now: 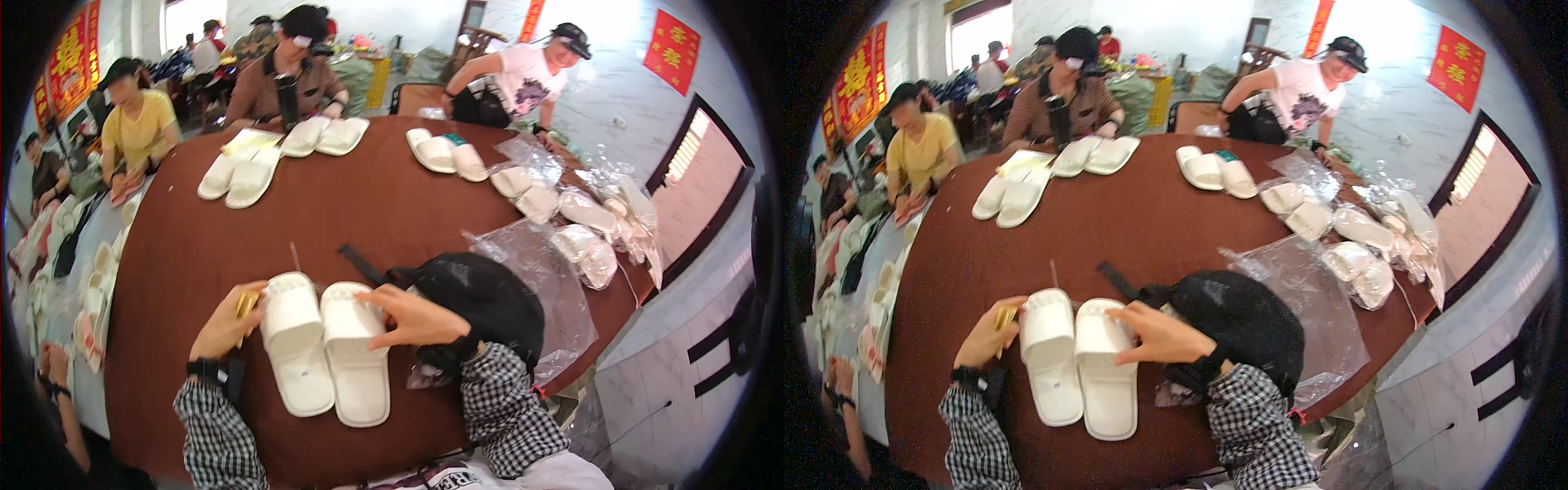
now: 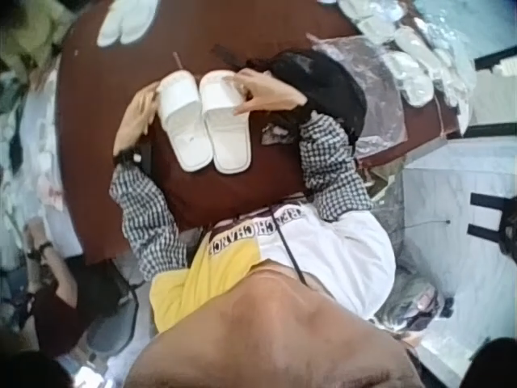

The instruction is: Preparing and packaging white hotel-style slippers into plastic bags.

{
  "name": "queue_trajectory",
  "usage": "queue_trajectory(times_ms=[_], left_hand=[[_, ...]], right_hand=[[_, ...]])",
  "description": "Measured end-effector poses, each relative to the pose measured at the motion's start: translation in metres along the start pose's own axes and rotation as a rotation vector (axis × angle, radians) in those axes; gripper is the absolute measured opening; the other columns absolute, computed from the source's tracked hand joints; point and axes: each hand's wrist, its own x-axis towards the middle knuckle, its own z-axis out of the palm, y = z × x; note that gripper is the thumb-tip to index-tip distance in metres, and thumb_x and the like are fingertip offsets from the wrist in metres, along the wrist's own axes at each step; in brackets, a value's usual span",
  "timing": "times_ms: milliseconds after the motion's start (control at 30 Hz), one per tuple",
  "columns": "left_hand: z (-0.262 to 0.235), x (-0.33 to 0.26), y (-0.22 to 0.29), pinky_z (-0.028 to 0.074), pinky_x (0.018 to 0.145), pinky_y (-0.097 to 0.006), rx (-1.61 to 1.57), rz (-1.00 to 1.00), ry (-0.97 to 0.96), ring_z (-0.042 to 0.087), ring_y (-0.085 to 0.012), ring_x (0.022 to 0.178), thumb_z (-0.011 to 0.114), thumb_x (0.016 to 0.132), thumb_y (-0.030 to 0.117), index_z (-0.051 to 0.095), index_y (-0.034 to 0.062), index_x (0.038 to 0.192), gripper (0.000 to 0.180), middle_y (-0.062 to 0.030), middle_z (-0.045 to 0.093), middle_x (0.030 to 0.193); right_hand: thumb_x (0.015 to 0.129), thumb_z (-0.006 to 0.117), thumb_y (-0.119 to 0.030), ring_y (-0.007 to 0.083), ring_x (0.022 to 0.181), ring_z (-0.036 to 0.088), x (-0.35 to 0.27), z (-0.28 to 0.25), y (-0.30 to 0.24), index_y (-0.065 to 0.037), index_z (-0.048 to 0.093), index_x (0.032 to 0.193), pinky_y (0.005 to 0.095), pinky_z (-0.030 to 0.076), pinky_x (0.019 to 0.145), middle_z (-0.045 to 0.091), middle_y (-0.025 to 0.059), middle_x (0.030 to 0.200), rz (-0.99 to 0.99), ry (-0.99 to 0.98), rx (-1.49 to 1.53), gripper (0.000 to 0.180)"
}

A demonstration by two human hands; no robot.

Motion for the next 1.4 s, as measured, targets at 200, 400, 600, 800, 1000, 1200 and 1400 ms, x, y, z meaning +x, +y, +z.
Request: queue_trajectory(times_ms=[200, 400, 600, 800, 1000, 1200, 1400], left_hand=[[0.011, -0.007, -0.006, 0.038, 0.109, -0.032, 0.149, 0.165, -0.047, 0.049, -0.0233, 0.127, 0.075, 0.075, -0.001, 0.050, 0.0014, 0.137, 0.067, -0.0105, 0.053, 0.134], [0.036, -0.010, 0.025, 0.042, 0.108, -0.038, 0.491, 0.255, -0.127, 0.049, -0.0315, 0.129, 0.086, 0.068, 0.010, 0.049, 0.0032, 0.140, 0.081, -0.0154, 0.052, 0.136], [0.033, -0.004, 0.012, 0.045, 0.104, -0.038, 0.484, 0.285, -0.026, 0.054, -0.0324, 0.123, 0.084, 0.070, 0.008, 0.053, 0.0017, 0.136, 0.073, -0.0154, 0.054, 0.133], [0.032, -0.002, 0.012, 0.042, 0.108, -0.038, 0.489, 0.218, 0.000, 0.053, -0.0305, 0.124, 0.083, 0.068, 0.003, 0.052, 0.0003, 0.135, 0.073, -0.0158, 0.054, 0.132], [0.036, -0.007, 0.016, 0.044, 0.105, -0.038, 0.506, 0.201, 0.005, 0.053, -0.0326, 0.124, 0.083, 0.072, 0.008, 0.052, 0.0009, 0.136, 0.072, -0.0155, 0.053, 0.133], [0.029, -0.006, 0.014, 0.040, 0.109, -0.037, 0.442, 0.204, -0.066, 0.049, -0.0310, 0.129, 0.080, 0.075, 0.008, 0.048, 0.0007, 0.141, 0.073, -0.0156, 0.051, 0.136], [0.027, -0.005, 0.011, 0.039, 0.110, -0.036, 0.422, 0.181, -0.060, 0.048, -0.0310, 0.131, 0.079, 0.076, 0.007, 0.049, 0.0008, 0.140, 0.071, -0.0154, 0.050, 0.139]], right_hand=[[0.085, 0.077, -0.031, 0.0267, 0.098, 0.062, -0.003, 0.005, 0.011, 0.000, 0.046, 0.142, 0.0347, 0.053, 0.086, 0.051, 0.0184, 0.134, 0.036, 0.170, 0.022, 0.072], [0.088, 0.073, -0.022, 0.0272, 0.108, 0.059, -0.005, 0.006, 0.020, -0.004, 0.047, 0.144, 0.0344, 0.053, 0.087, 0.047, 0.0175, 0.140, -0.057, 0.207, 0.014, 0.065], [0.087, 0.069, -0.018, 0.0347, 0.127, 0.050, -0.002, 0.006, 0.019, -0.007, 0.045, 0.147, 0.0399, 0.045, 0.103, 0.043, 0.0206, 0.148, -0.104, 0.166, -0.085, 0.065], [0.087, 0.069, -0.021, 0.0376, 0.135, 0.044, -0.005, 0.004, 0.019, -0.012, 0.043, 0.150, 0.0443, 0.039, 0.109, 0.039, 0.0221, 0.152, -0.102, 0.108, -0.075, 0.068], [0.084, 0.069, -0.014, 0.0398, 0.136, 0.042, -0.004, 0.006, 0.018, -0.007, 0.042, 0.148, 0.0445, 0.039, 0.111, 0.037, 0.0250, 0.152, -0.115, 0.079, -0.055, 0.070], [0.085, 0.069, -0.013, 0.0407, 0.136, 0.042, -0.007, 0.005, 0.017, -0.008, 0.040, 0.149, 0.0438, 0.039, 0.111, 0.034, 0.0252, 0.154, -0.101, 0.076, -0.048, 0.071], [0.084, 0.069, -0.011, 0.0403, 0.136, 0.043, -0.008, 0.000, 0.007, -0.009, 0.037, 0.151, 0.0410, 0.043, 0.108, 0.031, 0.0248, 0.155, -0.029, 0.030, 0.042, 0.074]])
